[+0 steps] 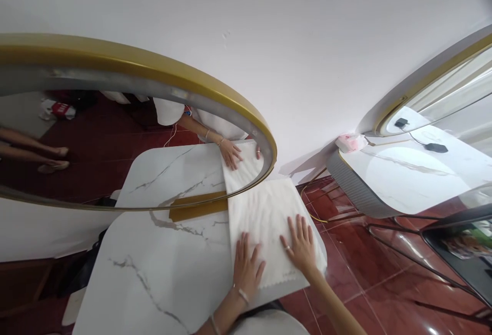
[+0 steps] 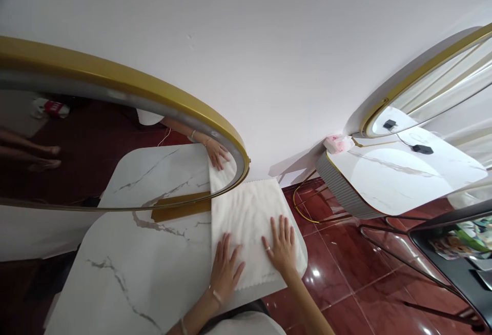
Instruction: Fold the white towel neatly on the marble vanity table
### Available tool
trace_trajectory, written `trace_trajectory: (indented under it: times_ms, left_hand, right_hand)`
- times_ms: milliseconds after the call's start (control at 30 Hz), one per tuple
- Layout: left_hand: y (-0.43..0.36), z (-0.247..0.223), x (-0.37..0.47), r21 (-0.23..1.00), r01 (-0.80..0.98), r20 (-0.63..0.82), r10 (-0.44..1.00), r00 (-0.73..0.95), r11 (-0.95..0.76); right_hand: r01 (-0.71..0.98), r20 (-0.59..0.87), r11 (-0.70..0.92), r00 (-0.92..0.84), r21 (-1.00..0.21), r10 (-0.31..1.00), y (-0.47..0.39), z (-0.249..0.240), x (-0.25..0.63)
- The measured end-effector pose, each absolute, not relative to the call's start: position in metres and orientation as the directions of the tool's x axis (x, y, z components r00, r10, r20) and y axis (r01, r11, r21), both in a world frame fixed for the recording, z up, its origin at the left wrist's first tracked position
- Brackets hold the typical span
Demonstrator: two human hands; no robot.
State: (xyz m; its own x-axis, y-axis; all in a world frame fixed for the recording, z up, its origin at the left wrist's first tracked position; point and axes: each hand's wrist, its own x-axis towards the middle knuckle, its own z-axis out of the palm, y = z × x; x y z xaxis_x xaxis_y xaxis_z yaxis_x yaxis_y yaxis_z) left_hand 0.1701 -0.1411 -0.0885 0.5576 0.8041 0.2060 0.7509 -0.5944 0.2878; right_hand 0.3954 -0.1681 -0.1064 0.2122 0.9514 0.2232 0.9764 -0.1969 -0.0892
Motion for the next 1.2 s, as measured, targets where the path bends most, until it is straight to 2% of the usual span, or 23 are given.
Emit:
trace_trajectory:
  times_ms: [100,267,400,567,767,867,1067,1133,1200]
  left_hand:
    - [-0.094,-0.095,0.204,0.309,0.729,0.254,0.792,0.555,-0.61]
    - [-0.046,-0.096,0.238,0.284,0.757,0.254,0.808,0.532,-0.588]
    - [-0.058,-0.095,0.233,0.261,0.772,0.254,0.812,0.525,-0.58]
    - [-0.118,-0.094,0.198,0.257,0.769,0.279,0.807,0.52,-0.585]
    - [-0.155,-0.094,0.168,0.323,0.796,0.243,0.858,0.453,-0.512]
    - [-0.124,-0.088,0.178,0.358,0.835,0.263,0.903,0.339,-0.417]
    - [-0.049,-0.087,0.204,0.364,0.883,0.304,0.934,0.19,-0.298]
    - [-0.045,-0.093,0.205,0.349,0.89,0.289,0.937,0.196,-0.294]
    - [-0.048,-0.098,0.201,0.332,0.898,0.276,0.94,0.2,-0.288]
  right_hand:
    - [0.972,0.23,-0.226,0.234,-0.059,0.945,-0.125,-0.11,0.421]
    - [0.967,0.154,-0.248,0.254,-0.055,0.955,-0.073,-0.109,0.454]
    - [0.968,0.172,-0.248,0.253,-0.047,0.952,-0.085,-0.11,0.448]
    - [0.986,0.257,-0.162,0.167,-0.039,0.952,-0.144,-0.112,0.417]
    - [0.985,0.296,-0.118,0.151,-0.126,0.943,-0.183,-0.113,0.381]
    - [0.976,0.331,-0.106,0.165,-0.189,0.929,-0.185,-0.116,0.381]
    - [0.906,0.444,-0.025,0.232,-0.423,0.865,-0.159,-0.11,0.412]
    - [0.914,0.432,-0.017,0.208,-0.405,0.877,-0.145,-0.106,0.416]
    - [0.942,0.386,-0.021,0.158,-0.335,0.909,-0.134,-0.106,0.411]
